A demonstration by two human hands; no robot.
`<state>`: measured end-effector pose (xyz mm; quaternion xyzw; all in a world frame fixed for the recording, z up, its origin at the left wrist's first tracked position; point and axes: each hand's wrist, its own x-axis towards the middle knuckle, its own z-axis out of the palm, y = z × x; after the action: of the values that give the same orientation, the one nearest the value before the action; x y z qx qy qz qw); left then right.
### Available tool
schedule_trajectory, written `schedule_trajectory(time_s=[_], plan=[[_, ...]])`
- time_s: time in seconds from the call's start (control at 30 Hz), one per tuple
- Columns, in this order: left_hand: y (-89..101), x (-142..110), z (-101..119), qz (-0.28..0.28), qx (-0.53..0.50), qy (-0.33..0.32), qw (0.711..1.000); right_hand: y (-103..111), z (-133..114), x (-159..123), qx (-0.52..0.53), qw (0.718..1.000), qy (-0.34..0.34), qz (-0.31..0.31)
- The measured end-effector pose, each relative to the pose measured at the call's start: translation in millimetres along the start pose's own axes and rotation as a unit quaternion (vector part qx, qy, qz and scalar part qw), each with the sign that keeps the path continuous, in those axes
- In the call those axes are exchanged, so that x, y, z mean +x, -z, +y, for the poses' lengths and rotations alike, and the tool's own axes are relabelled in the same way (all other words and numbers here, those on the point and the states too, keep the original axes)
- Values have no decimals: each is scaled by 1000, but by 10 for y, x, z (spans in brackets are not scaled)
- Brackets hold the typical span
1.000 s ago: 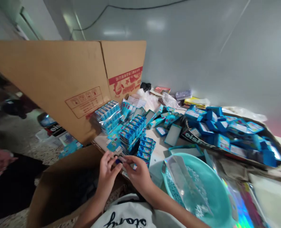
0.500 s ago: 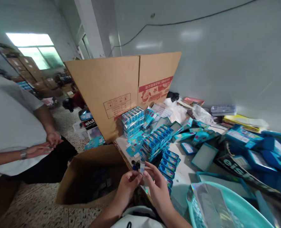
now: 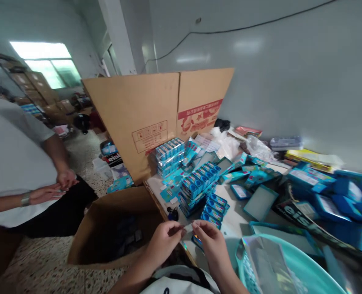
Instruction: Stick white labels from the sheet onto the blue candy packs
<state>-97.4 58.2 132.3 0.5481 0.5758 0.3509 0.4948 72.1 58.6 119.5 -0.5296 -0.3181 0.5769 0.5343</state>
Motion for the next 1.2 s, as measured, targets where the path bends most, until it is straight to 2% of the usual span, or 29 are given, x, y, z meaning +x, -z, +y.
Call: schedule_trajectory(time_s=[0.07, 0.23, 0.37, 0.47, 0.63, 0.8, 0.9, 1.07, 1.2], plan=[[-27, 126, -26, -25, -8, 0, 1000, 23, -56, -26, 30, 999, 4, 13], [-169, 603, -60, -135, -22, -11, 991, 133, -133, 25, 129, 990, -20, 59], [-437, 972, -121, -188, -27, -8, 982, 319, -25, 192, 94, 981, 11, 170], [-658, 1170, -182, -174, -15, -15, 985, 422, 106, 353, 78, 967, 29, 242], [-835, 1387, -307, -122, 24, -21, 992, 425, 286, 585, 63, 958, 29, 279], [-844, 1447, -463, -114, 46, -3, 992, 357, 432, 662, 51, 957, 10, 286], [-835, 1436, -510, -109, 56, 2, 993, 334, 508, 665, 27, 950, 11, 311], [-814, 1428, -489, -113, 73, 0, 991, 321, 556, 682, -46, 926, 26, 375], [-792, 1395, -451, -114, 86, 3, 990, 292, 554, 709, -98, 914, 40, 392]])
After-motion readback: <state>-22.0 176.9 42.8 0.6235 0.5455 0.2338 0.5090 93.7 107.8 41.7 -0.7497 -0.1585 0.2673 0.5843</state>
